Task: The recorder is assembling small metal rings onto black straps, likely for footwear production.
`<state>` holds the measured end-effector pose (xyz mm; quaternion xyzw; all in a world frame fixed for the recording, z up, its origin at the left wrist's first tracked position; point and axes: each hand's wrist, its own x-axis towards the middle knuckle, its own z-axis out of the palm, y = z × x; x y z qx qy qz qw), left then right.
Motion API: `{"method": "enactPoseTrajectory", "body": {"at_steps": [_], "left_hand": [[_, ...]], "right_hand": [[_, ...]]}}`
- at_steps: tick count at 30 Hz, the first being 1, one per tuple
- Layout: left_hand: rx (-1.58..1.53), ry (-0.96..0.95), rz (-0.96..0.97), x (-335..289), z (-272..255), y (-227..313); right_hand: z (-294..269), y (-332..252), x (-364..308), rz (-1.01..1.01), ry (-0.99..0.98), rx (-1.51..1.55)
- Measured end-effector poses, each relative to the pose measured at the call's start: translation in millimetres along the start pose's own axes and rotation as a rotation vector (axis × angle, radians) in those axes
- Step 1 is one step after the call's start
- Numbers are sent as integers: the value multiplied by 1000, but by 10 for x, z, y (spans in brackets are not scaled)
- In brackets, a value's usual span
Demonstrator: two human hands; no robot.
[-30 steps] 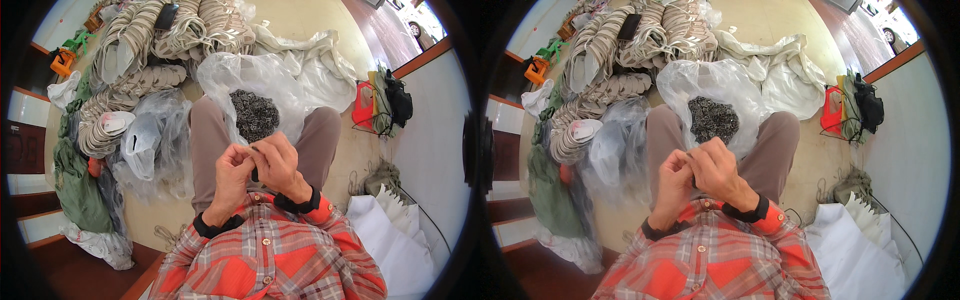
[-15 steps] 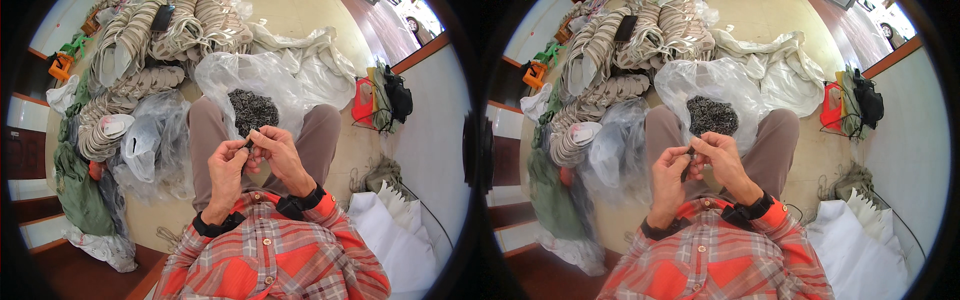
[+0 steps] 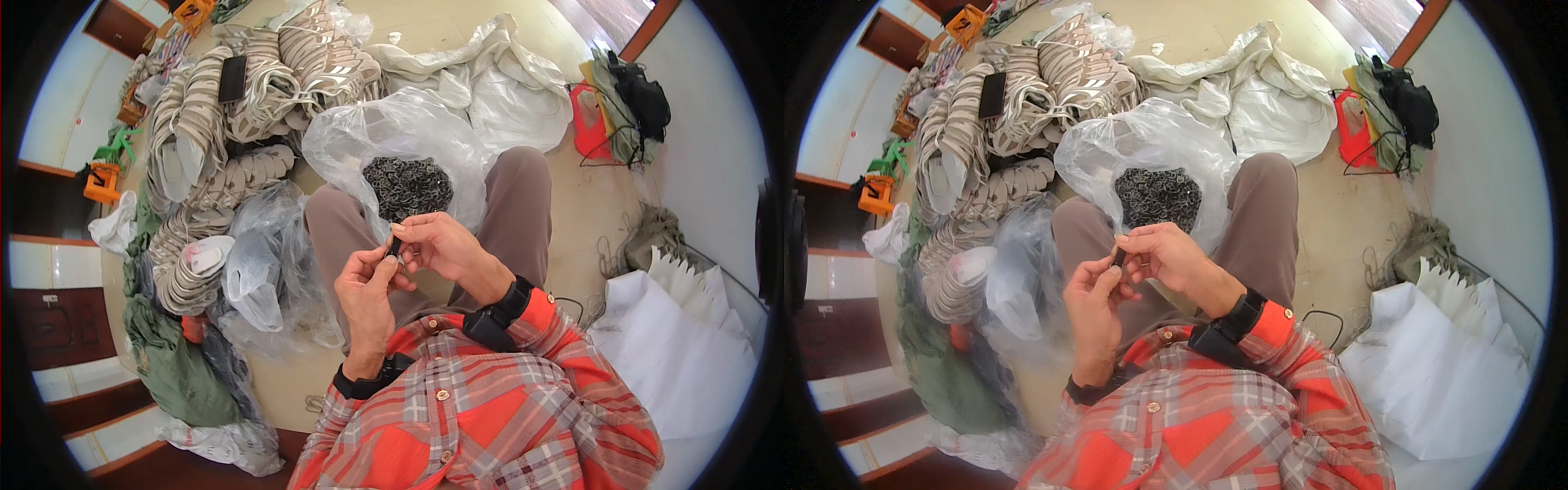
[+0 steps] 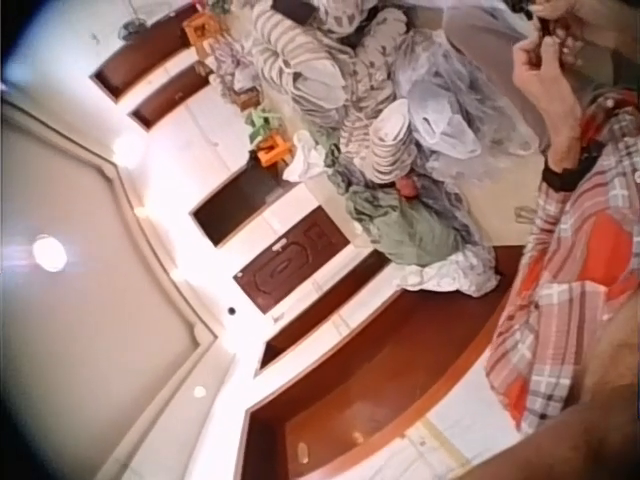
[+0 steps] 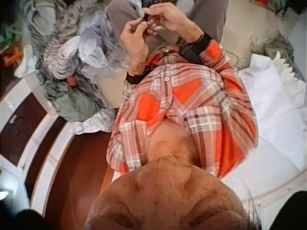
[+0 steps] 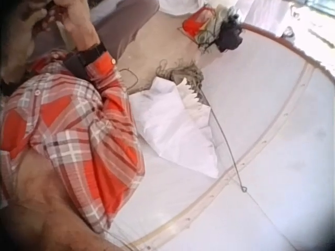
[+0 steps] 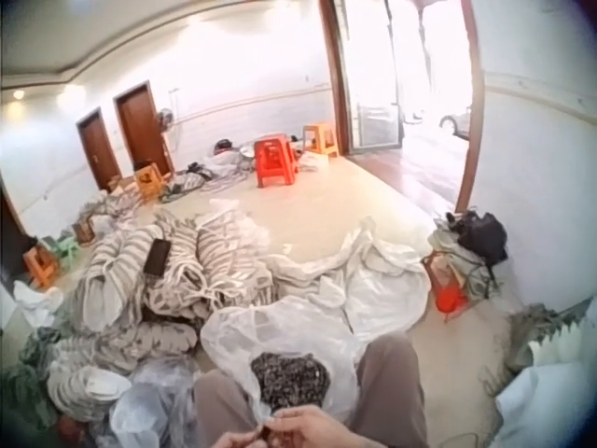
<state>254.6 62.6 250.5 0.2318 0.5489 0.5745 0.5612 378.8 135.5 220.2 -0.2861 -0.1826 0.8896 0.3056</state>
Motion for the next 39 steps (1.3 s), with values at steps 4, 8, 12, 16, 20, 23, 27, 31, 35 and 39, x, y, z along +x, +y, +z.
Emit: {"method": "enactPoseTrajectory", "body": {"at_steps": [4, 8, 12, 16, 20, 23, 27, 31, 35, 39], "left_hand": [[-13, 11, -4, 11, -24, -25], [9, 38, -39, 31, -55, -81], [46, 43, -65, 47, -60, -94], [98, 7, -85, 65, -106, -87], [143, -20, -93, 91, -163, -106], [143, -35, -120, 96, -203, -84], [104, -69, -164, 90, -237, -52], [115, -99, -165, 76, -268, -46], [101, -143, -170, 58, -269, -12], [143, -137, -168, 48, -302, -21]], "right_hand": [[-83, 53, 81, 28, -5, 58], [-152, 105, 127, 108, 50, 73], [-177, 123, 113, 97, 100, 22], [-194, 139, 126, 100, 126, 8], [-207, 155, 117, 128, 112, 13], [-228, 158, 126, 131, 74, -7], [-268, 138, 118, 161, -18, -3], [-255, 103, 51, 169, -39, -10], [-243, 94, 14, 151, -61, -20], [-141, 91, -63, 19, 8, -184]]}}
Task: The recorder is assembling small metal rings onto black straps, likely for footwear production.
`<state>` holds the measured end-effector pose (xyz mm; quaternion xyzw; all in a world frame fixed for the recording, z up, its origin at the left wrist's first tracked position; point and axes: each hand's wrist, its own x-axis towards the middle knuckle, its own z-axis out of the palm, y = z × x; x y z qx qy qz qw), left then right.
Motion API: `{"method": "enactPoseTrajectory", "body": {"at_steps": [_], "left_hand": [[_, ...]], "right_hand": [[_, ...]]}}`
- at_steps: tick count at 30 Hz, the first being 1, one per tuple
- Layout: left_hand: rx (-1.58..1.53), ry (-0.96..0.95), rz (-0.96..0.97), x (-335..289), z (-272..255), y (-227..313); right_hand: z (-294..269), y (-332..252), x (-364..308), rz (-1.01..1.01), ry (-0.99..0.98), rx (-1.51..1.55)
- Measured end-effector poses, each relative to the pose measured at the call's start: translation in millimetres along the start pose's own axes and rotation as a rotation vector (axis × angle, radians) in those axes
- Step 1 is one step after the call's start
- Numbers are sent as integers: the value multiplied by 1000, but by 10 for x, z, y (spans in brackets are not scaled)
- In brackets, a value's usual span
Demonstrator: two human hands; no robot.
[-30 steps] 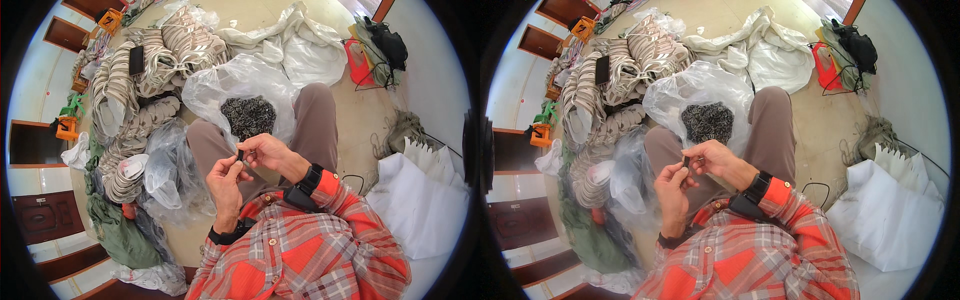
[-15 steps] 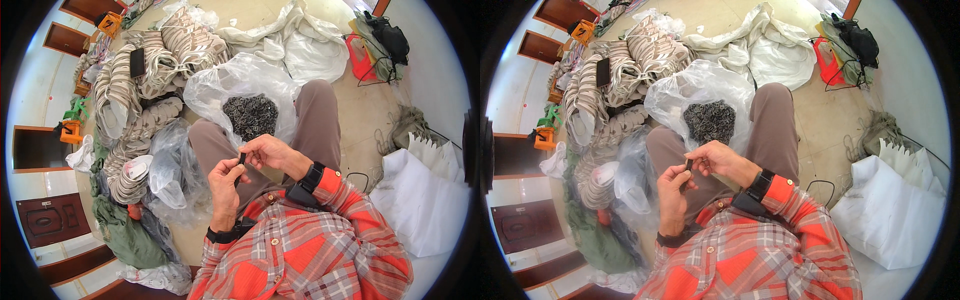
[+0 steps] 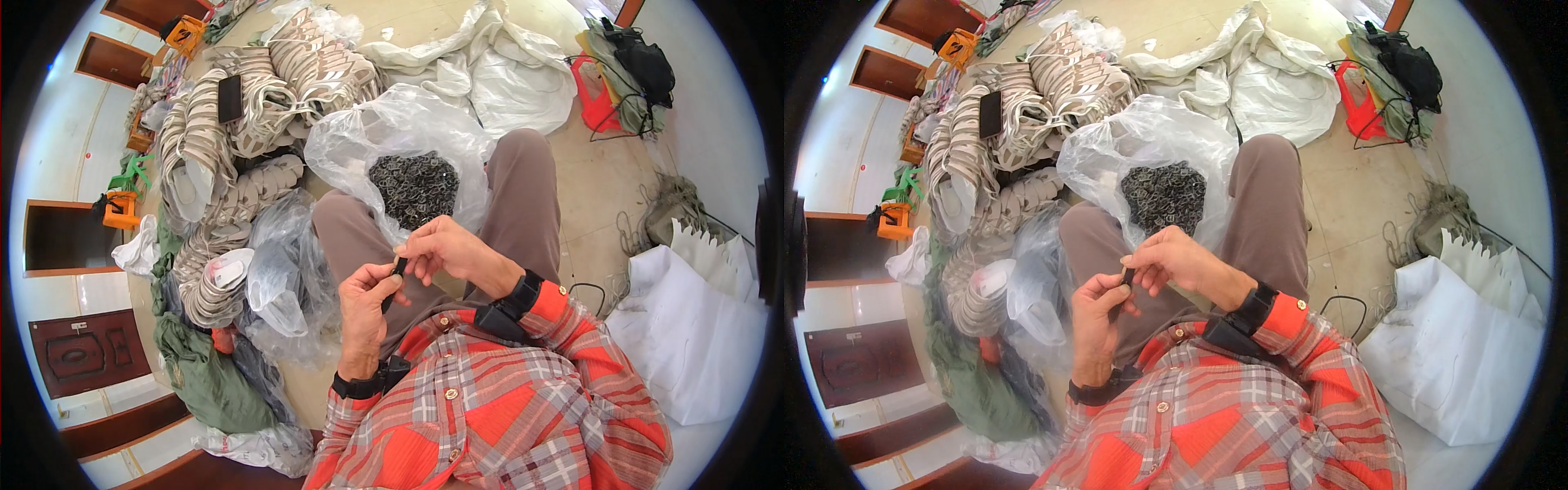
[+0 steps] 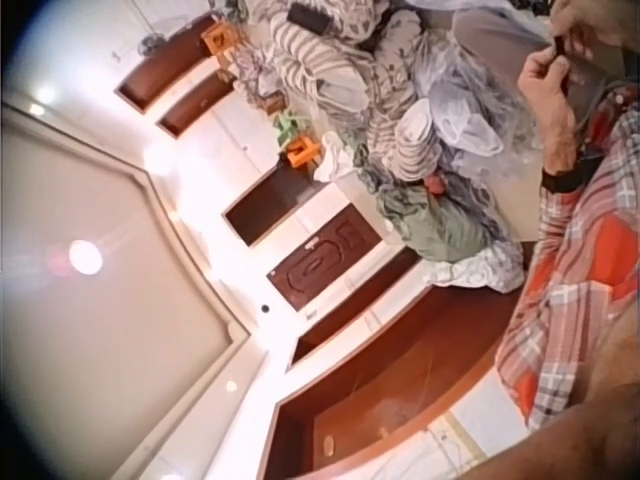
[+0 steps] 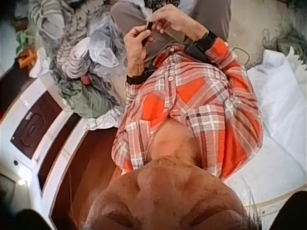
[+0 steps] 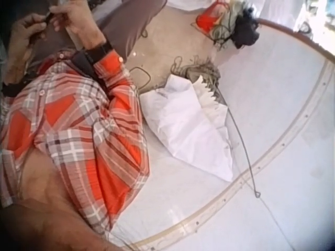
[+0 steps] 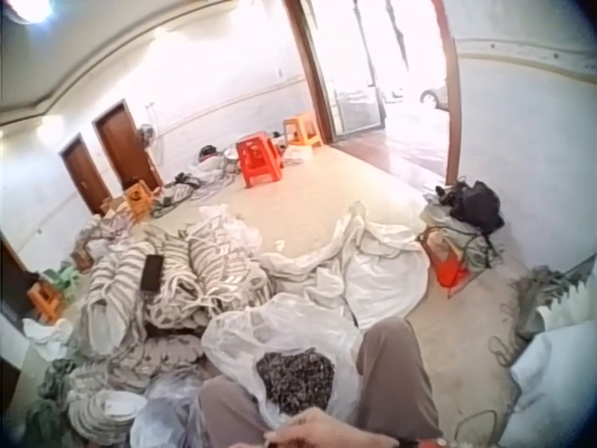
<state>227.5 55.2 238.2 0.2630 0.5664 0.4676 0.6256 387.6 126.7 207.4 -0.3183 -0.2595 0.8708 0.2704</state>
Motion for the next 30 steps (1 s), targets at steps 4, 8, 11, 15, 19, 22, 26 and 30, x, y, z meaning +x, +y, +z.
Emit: {"method": "enactPoseTrajectory", "body": {"at_steps": [4, 8, 11, 15, 19, 22, 26, 30], "left_hand": [[29, 51, 9, -27, 21, 33], [34, -9, 29, -62, 21, 104], [6, -49, 18, -61, -26, 118], [-154, -21, -10, -113, -48, 162], [-149, 8, 127, -93, -89, 69], [79, 144, 392, -105, -26, 55], [-93, 51, 610, -105, 16, 33], [-204, 20, 576, -124, 31, 6]], "right_hand": [[200, -42, -141, -174, 50, -290], [175, -101, -126, -195, 38, -328], [85, -69, -44, -88, -76, -111], [143, -87, -49, -68, -153, -113], [369, -148, -250, -415, -101, -375], [421, -115, -359, -1044, -74, -989], [454, -29, -376, -1314, -64, -1076], [475, 0, -377, -1360, -61, -1103]]}}
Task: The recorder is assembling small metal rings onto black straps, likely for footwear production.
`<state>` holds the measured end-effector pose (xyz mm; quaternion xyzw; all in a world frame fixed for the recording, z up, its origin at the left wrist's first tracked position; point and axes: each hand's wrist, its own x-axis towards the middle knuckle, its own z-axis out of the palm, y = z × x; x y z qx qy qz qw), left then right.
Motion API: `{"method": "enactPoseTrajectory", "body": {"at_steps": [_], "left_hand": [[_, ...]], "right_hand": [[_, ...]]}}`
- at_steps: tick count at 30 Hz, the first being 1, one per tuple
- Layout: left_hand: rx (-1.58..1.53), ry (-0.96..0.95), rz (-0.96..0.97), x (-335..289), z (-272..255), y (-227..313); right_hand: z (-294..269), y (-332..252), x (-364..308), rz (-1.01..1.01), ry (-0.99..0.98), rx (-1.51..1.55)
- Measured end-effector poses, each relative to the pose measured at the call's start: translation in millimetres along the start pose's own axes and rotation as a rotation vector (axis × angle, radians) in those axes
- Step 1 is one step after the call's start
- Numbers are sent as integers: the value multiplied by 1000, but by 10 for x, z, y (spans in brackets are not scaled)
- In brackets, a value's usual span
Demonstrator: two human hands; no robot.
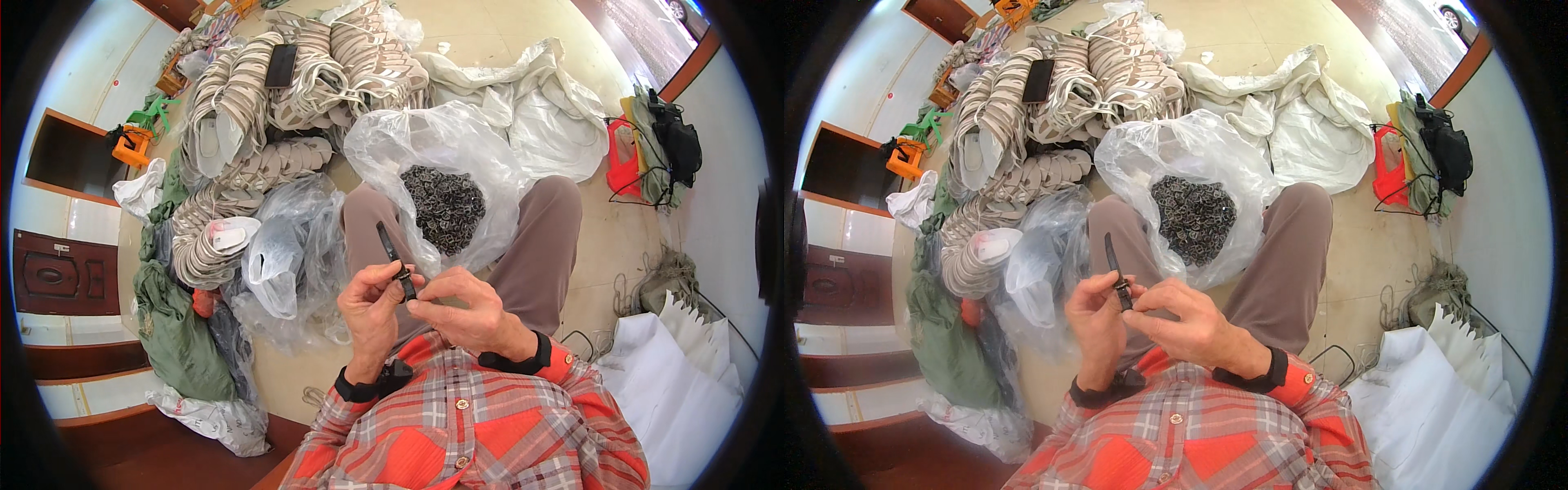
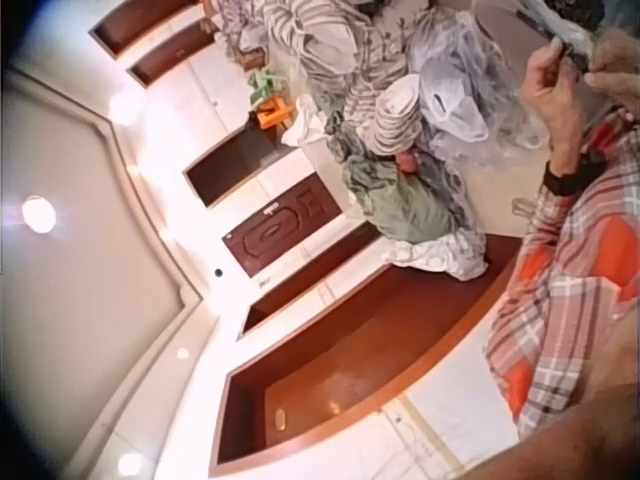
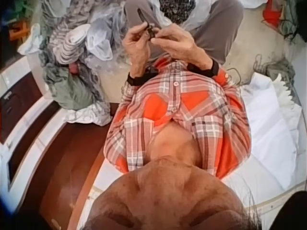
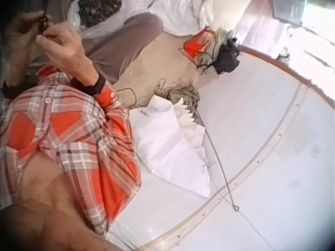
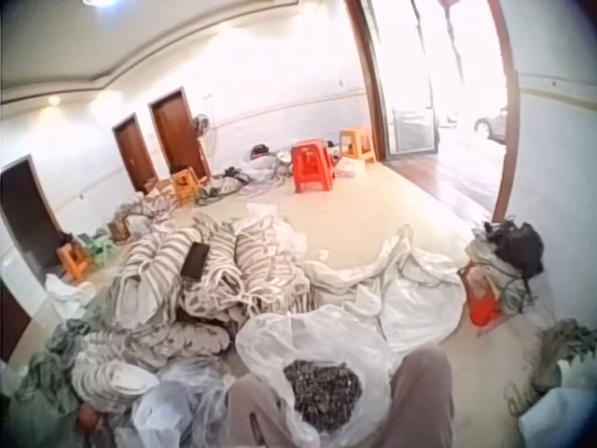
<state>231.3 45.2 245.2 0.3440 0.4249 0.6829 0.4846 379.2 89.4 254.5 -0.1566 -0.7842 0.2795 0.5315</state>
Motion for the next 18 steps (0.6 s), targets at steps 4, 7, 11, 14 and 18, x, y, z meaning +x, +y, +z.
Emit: {"method": "enactPoseTrajectory", "body": {"at_steps": [4, 7, 11, 14, 18], "left_hand": [[-10, 4, -1, -5, -60, -39], [42, 4, 10, 29, -100, -45], [99, -1, 15, 101, -174, -84], [74, 1, 8, 131, -229, -138], [80, 11, -14, 156, -277, -198]], "right_hand": [[34, 26, -29, 11, -15, 6], [69, 96, -70, -1, -42, 8], [114, 174, -104, 41, -104, 5], [198, 192, -133, 142, -93, 60], [236, 244, -131, 312, -74, 163]]}}
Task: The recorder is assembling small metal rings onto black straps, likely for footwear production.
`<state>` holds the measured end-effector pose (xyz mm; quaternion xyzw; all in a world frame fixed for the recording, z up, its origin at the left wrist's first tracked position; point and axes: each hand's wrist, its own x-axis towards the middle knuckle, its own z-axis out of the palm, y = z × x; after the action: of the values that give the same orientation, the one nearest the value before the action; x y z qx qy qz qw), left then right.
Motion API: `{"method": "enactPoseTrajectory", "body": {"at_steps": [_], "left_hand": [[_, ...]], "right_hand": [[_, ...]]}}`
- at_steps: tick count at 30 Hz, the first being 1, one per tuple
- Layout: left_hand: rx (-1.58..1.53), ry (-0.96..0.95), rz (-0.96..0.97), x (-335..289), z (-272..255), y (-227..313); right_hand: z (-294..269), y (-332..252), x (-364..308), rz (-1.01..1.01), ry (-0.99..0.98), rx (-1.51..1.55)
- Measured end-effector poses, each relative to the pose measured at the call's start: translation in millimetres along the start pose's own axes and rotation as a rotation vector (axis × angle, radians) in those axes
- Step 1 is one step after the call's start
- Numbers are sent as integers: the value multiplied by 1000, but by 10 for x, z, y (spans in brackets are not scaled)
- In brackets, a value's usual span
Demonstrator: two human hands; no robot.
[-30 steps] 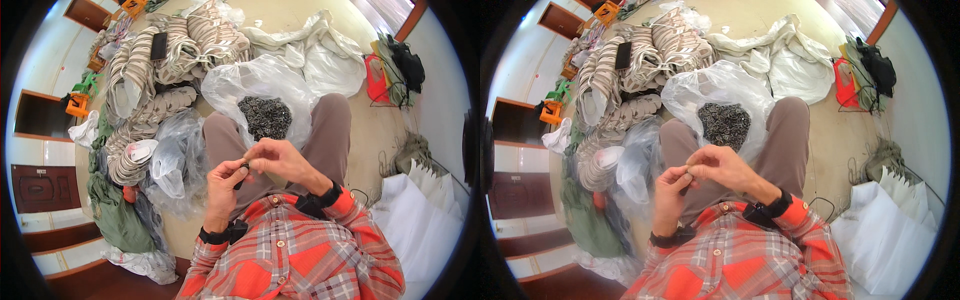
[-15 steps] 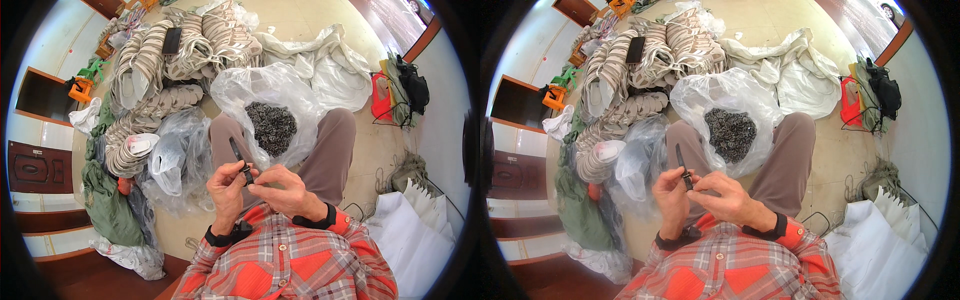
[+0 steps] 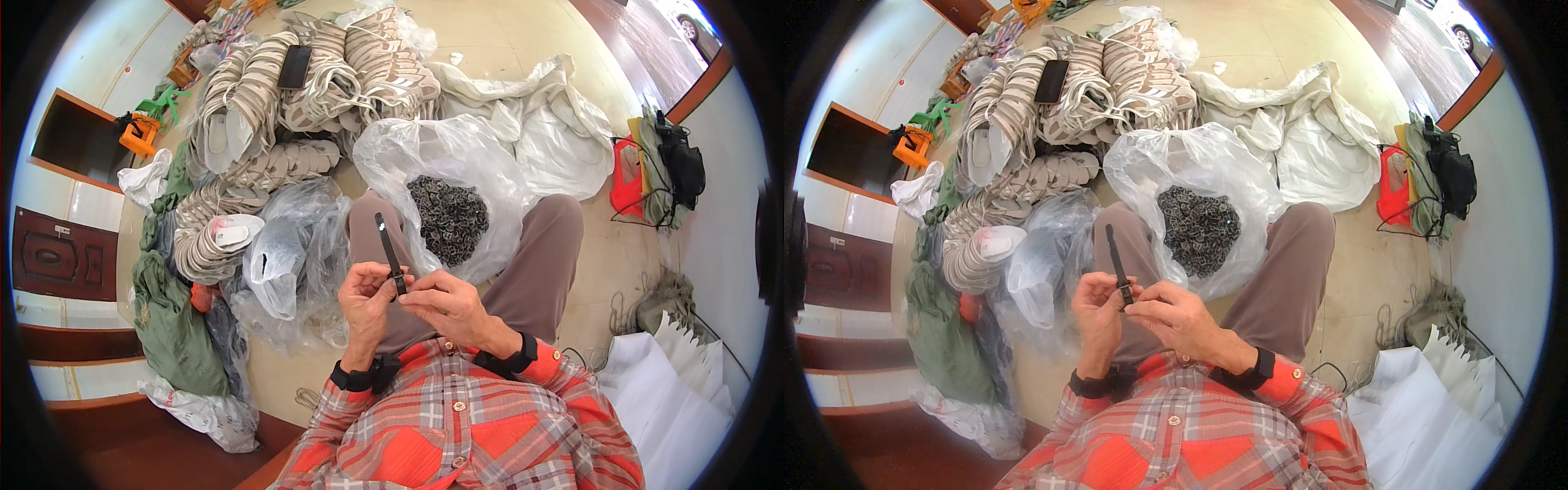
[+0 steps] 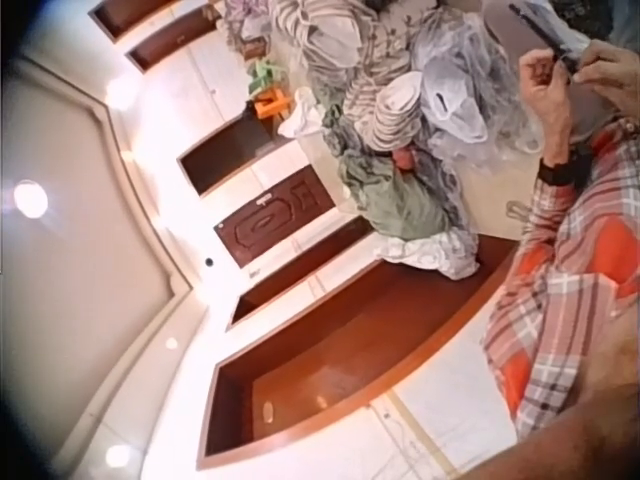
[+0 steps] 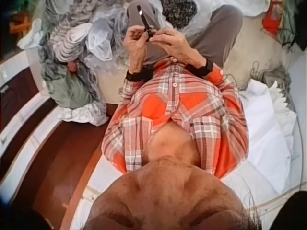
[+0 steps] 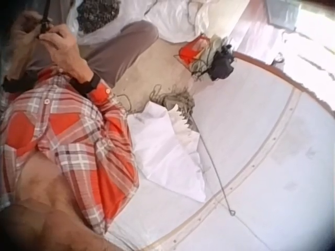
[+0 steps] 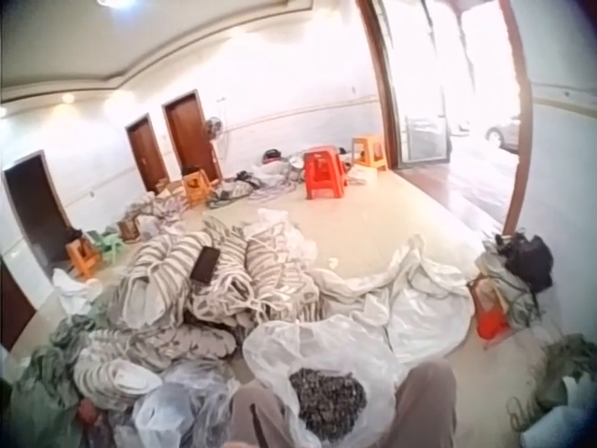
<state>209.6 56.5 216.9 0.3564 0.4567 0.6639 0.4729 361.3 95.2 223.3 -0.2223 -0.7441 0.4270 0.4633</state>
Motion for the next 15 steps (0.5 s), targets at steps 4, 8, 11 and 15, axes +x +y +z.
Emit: {"method": "enactPoseTrajectory", "body": {"at_steps": [4, 8, 11, 15], "left_hand": [[9, 20, -8, 8, 20, -8], [106, 74, -6, 6, 27, -7], [142, 86, -11, -9, 2, -30], [159, 81, -10, -37, 11, -49]], "right_hand": [[7, 43, -12, 28, -6, 2], [0, 52, 6, 33, -34, 48], [-6, 73, 13, 18, -40, 21], [-3, 161, 40, -110, 0, -176]]}}
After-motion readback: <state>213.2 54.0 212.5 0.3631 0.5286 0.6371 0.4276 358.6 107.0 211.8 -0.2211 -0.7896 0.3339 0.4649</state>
